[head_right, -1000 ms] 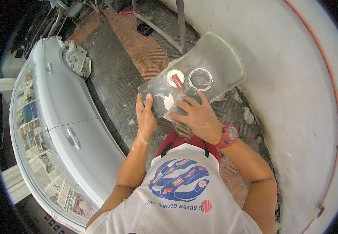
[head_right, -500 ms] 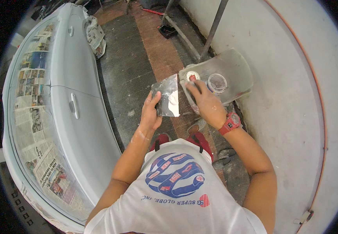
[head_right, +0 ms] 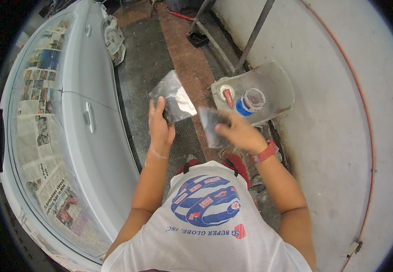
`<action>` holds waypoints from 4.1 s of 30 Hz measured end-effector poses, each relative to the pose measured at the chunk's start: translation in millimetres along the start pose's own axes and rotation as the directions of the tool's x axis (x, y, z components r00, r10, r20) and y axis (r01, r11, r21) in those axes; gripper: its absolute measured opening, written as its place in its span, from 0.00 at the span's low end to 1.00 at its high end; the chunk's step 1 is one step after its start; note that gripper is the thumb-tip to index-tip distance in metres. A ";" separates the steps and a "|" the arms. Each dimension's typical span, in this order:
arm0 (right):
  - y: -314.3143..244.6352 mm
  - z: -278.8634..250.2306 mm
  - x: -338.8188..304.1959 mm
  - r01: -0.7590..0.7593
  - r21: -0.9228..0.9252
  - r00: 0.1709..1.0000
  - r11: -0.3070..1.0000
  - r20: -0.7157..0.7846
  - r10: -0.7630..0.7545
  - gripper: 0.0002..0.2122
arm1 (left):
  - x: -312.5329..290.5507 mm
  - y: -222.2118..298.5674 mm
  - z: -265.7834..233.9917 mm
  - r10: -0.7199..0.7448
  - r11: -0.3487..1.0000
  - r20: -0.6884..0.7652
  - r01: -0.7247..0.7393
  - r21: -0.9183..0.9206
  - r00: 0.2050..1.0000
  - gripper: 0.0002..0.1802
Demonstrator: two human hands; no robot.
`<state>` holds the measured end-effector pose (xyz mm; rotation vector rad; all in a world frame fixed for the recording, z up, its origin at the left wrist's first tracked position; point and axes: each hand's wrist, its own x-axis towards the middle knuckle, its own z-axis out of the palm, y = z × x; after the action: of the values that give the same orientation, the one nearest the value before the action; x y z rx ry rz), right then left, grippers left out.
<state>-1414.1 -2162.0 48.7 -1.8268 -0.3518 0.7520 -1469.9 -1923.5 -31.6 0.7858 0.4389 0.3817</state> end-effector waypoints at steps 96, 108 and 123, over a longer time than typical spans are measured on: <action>127.4 24.7 280.2 -0.015 0.668 0.892 0.744 -0.327 0.312 0.09 | 265.9 -4.7 -85.9 -0.524 0.818 -0.147 0.543 0.187 0.839 0.22; 12.1 138.4 256.7 0.112 0.522 0.908 0.846 -0.399 0.125 0.13 | 263.1 54.0 -147.9 -0.441 0.893 -0.008 0.440 0.098 0.897 0.23; -14.8 154.1 241.8 0.148 0.348 0.884 0.926 -0.465 0.034 0.20 | 244.7 66.9 -152.0 -0.473 0.879 0.119 0.458 0.136 0.873 0.23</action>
<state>-1328.7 -1906.6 -50.9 -1.5568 0.0549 0.2888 -1352.0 -1672.5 -134.2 0.7740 0.4943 -0.1546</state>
